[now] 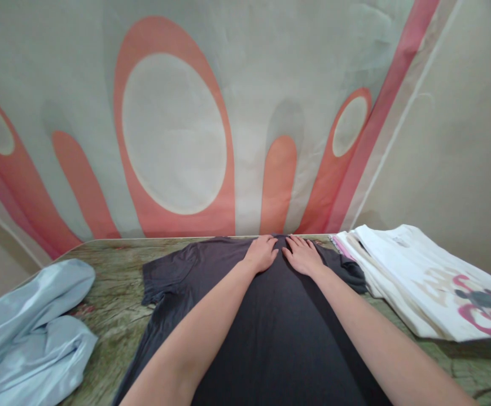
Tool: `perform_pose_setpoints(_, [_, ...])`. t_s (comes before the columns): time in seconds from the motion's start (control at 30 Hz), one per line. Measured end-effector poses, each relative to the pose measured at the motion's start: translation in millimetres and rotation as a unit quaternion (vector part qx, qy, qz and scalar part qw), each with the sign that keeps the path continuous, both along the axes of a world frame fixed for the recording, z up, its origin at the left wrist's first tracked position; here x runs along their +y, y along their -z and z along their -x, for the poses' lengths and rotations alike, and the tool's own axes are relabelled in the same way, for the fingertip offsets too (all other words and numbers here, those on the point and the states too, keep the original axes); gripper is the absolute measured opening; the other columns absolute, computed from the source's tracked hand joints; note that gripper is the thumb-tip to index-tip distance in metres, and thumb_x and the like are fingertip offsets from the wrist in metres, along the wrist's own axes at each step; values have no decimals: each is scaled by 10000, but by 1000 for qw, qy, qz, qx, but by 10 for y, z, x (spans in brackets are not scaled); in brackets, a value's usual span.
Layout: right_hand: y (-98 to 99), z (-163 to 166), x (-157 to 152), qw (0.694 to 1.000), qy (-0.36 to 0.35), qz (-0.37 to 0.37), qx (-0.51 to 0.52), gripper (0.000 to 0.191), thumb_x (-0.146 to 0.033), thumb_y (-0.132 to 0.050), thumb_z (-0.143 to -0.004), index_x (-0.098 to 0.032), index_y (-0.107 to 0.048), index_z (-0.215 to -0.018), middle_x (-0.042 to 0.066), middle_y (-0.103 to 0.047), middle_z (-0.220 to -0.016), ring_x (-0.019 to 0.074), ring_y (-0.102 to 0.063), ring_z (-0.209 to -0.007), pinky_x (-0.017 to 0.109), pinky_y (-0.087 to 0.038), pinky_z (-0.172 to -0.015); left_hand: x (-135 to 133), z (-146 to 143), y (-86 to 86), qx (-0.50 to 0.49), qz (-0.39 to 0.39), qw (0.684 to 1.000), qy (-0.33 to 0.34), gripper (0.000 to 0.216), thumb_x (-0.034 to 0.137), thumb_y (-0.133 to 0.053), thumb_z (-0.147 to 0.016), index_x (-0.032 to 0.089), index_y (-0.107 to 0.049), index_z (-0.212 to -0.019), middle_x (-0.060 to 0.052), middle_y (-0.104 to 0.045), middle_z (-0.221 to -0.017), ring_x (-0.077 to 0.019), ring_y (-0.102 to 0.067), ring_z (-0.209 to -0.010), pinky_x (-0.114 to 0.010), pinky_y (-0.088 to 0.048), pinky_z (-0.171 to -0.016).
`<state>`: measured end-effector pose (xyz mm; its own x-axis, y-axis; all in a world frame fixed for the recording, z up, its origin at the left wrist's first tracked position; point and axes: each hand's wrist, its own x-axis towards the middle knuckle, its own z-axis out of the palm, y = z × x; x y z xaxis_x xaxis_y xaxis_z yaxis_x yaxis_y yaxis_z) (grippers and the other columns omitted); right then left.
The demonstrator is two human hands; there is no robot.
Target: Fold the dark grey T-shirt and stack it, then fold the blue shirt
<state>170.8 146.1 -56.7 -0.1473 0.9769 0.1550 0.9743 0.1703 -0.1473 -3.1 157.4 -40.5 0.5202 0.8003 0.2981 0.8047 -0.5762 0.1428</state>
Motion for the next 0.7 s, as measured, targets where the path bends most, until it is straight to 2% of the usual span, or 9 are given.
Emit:
perform_pose_setpoints(0.07, [7,6,1,1000,-1,0,-3,583,-504,-201,-895,-180,-335,-1360,71,-267,-1448,222,-204,-1321,421,-99,-1062,-9,30,11,-3,-6,999,-47,442,407,-389,-881,186,-443,-1261,-97,-460,-1304,-216,-388,-1215,-359,-258,-1027])
perform_pose_setpoints(0.13, [13,2,1,1000,-5,-1,-4,592,-510,-195,-893,-176,-334,-1361,72,-269,-1447,221,-205,-1320,419,-103,-1061,9,73,20,9,23,996,-86,498,485,-350,-882,199,-416,-1284,-103,-413,-1349,-240,-343,-1250,-415,-225,-1034])
perform_pose_setpoints(0.23, [19,-12,-3,1000,-4,2,-5,598,-518,-187,-891,-180,-331,-1363,69,-259,-1451,220,-194,-1325,421,-108,-1061,102,185,-6,23,95,992,-83,515,520,-277,-895,238,-385,-1313,-62,-332,-1410,-234,-288,-1290,-443,-205,-1041])
perform_pose_setpoints(0.33, [18,-17,-5,1000,-4,13,-3,603,-528,-189,-889,-188,-322,-1369,64,-253,-1454,220,-189,-1328,420,-106,-1063,251,400,-90,15,112,991,-76,410,362,-298,-926,229,-428,-1291,-34,-420,-1357,-164,-378,-1238,-315,-272,-1025])
perform_pose_setpoints(0.43, [19,-14,-1,1000,-6,18,2,603,-531,-200,-888,-194,-314,-1374,59,-246,-1456,221,-191,-1328,421,-104,-1066,369,698,-173,6,90,987,-133,350,217,-346,-903,184,-534,-1196,-63,-537,-1239,-154,-477,-1142,-257,-335,-973])
perform_pose_setpoints(0.57, [35,-14,7,1000,-9,10,8,602,-527,-211,-886,-188,-321,-1371,59,-254,-1453,225,-190,-1329,426,-119,-1063,392,998,-213,2,74,978,-196,247,302,-491,-846,214,-647,-1016,-67,-625,-1075,-212,-536,-1040,-313,-403,-897])
perform_pose_setpoints(0.7, [47,-24,4,1000,-12,4,8,606,-526,-205,-885,-180,-331,-1367,61,-262,-1450,225,-203,-1325,428,-126,-1063,358,1073,-232,0,80,976,-200,207,381,-575,-792,249,-681,-911,-36,-649,-1003,-202,-546,-1001,-291,-416,-863])
